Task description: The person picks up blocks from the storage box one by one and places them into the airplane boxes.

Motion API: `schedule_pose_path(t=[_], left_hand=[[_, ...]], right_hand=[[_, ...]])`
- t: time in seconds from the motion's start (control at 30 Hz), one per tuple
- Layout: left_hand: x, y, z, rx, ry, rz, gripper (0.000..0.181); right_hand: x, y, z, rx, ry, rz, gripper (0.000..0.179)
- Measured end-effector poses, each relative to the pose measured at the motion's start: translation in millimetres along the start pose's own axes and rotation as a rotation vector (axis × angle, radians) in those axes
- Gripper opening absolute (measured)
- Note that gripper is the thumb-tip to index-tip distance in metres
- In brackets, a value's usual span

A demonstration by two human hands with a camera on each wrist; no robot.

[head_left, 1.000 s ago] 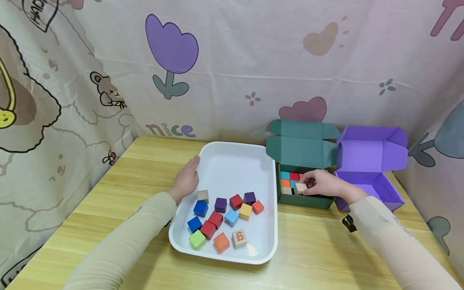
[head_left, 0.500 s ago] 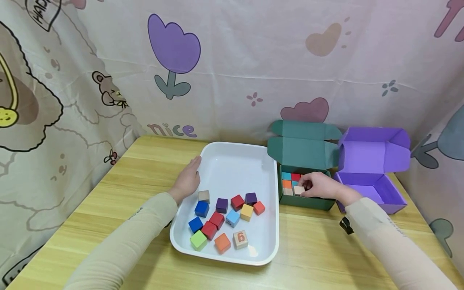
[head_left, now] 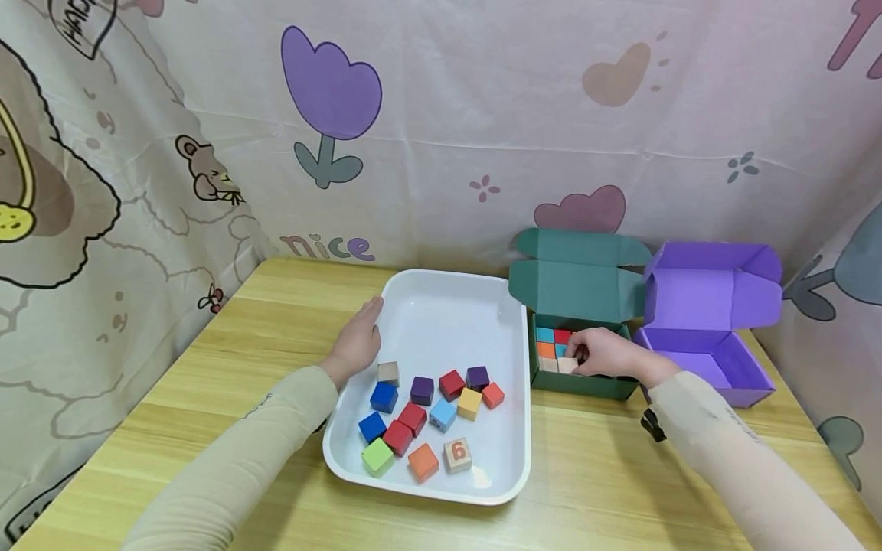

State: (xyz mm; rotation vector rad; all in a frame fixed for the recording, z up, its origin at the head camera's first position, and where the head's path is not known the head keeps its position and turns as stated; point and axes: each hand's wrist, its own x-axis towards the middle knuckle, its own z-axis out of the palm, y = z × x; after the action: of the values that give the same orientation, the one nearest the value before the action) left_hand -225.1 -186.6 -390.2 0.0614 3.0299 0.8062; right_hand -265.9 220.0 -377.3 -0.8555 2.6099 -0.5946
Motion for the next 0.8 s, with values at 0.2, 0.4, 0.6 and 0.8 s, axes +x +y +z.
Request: schedule_pose_path(t=[0.2, 0.4, 0.6, 0.8], left_hand=[[1.1, -1.5, 1.6, -0.002, 0.0, -0.006, 0.053], [-0.3, 0.0, 0.5, -0.011, 0.0, -0.006, 0.053], [-1.5, 1.3, -0.7, -0.02, 0.0, 0.0, 0.053], [-0.1, 0.0, 0.7, -0.022, 0.001, 0.0, 0.053]], right_hand=[[3.0, -1.9, -0.8, -0.006, -0.026, 0.003, 0.016], [4.1, -3.0, -1.4, -0.004, -0.052, -0.026, 0.017], [3.9, -3.7, -1.8, -0.051, -0.067, -0.083, 0.021], [2.2, -6.3, -5.5, -0.05, -0.068, -0.043, 0.014]])
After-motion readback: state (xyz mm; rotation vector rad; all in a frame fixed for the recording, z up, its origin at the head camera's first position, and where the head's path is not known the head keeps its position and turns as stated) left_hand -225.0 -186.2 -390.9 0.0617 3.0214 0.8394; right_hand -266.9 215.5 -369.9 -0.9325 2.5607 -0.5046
